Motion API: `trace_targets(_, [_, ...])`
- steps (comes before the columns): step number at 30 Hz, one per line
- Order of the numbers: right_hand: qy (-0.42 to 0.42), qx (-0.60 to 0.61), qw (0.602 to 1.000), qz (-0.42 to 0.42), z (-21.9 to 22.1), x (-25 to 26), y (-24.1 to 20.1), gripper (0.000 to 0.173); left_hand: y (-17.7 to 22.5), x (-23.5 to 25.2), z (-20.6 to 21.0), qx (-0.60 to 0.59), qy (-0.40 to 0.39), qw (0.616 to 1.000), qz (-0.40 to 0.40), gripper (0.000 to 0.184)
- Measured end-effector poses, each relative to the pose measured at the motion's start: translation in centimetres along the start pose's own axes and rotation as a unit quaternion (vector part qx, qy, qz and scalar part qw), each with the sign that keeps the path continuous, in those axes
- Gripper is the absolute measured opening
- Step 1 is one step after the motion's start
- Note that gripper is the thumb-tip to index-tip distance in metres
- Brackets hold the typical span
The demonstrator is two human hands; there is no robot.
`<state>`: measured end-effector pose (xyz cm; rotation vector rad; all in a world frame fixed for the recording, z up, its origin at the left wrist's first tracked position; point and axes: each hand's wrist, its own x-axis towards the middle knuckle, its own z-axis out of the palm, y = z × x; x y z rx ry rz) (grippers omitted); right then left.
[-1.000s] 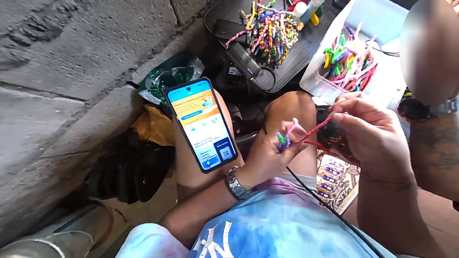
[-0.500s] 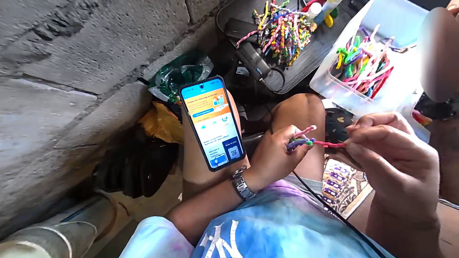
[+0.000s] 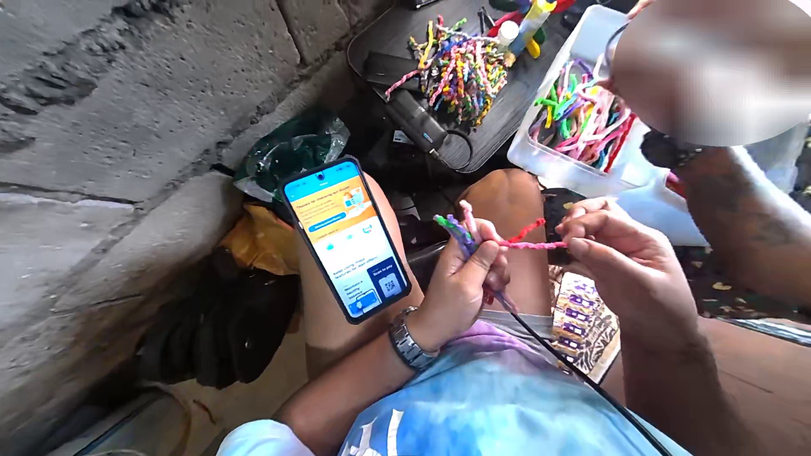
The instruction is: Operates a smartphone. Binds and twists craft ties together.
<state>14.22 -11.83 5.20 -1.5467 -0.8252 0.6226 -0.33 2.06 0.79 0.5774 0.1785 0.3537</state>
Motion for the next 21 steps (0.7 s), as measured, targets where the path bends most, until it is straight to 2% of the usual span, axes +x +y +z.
trace_targets(3, [0.022, 0.003, 1.000, 0.010, -0.3, 0.8, 0.0, 0.005, 0.2, -0.1, -0.1, -0.070, -0.030, 0.997, -0.017, 0.017])
trace_targets(5, [0.024, 0.021, 0.999, 0.013, -0.5, 1.2, -0.2, 0.006, 0.4, -0.2, -0.2, -0.057, -0.044, 0.997, -0.025, 0.016])
trace_targets(6, [0.022, 0.028, 0.999, 0.009, -0.4, 1.3, -0.4, 0.005, 0.5, -0.3, -0.2, -0.012, -0.036, 0.999, -0.023, 0.015])
trace_targets(8, [0.017, 0.012, 1.000, -0.020, -0.1, 1.2, -1.1, 0.005, 0.5, -0.3, -0.3, 0.178, -0.018, 0.984, 0.009, 0.009])
trace_targets(10, [0.010, -0.058, 0.997, -0.056, 0.5, 0.8, -1.7, 0.006, 0.1, -0.1, -0.5, 0.352, -0.010, 0.933, 0.070, 0.011])
trace_targets(11, [0.010, -0.104, 0.992, -0.076, 0.9, 0.6, -2.0, 0.009, -0.2, 0.1, -0.6, 0.397, 0.000, 0.914, 0.090, 0.011])
trace_targets(13, [0.011, -0.216, 0.969, -0.123, 2.2, 0.4, -2.7, 0.013, -0.6, 0.2, -0.8, 0.440, 0.028, 0.891, 0.105, 0.013])
trace_targets(16, [0.024, -0.374, 0.914, -0.158, 4.9, 1.2, -4.0, 0.018, -1.0, 0.4, -0.7, 0.472, 0.076, 0.875, 0.081, 0.017])
trace_targets(19, [0.002, -0.416, 0.892, -0.176, 8.2, 2.8, -5.3, 0.023, -1.0, 0.3, -0.7, 0.443, 0.112, 0.889, 0.022, 0.028])
trace_targets(21, [-0.072, -0.402, 0.899, -0.157, 11.3, 4.4, -8.2, 0.029, -0.9, -0.3, -1.6, 0.482, 0.096, 0.871, -0.015, 0.043])
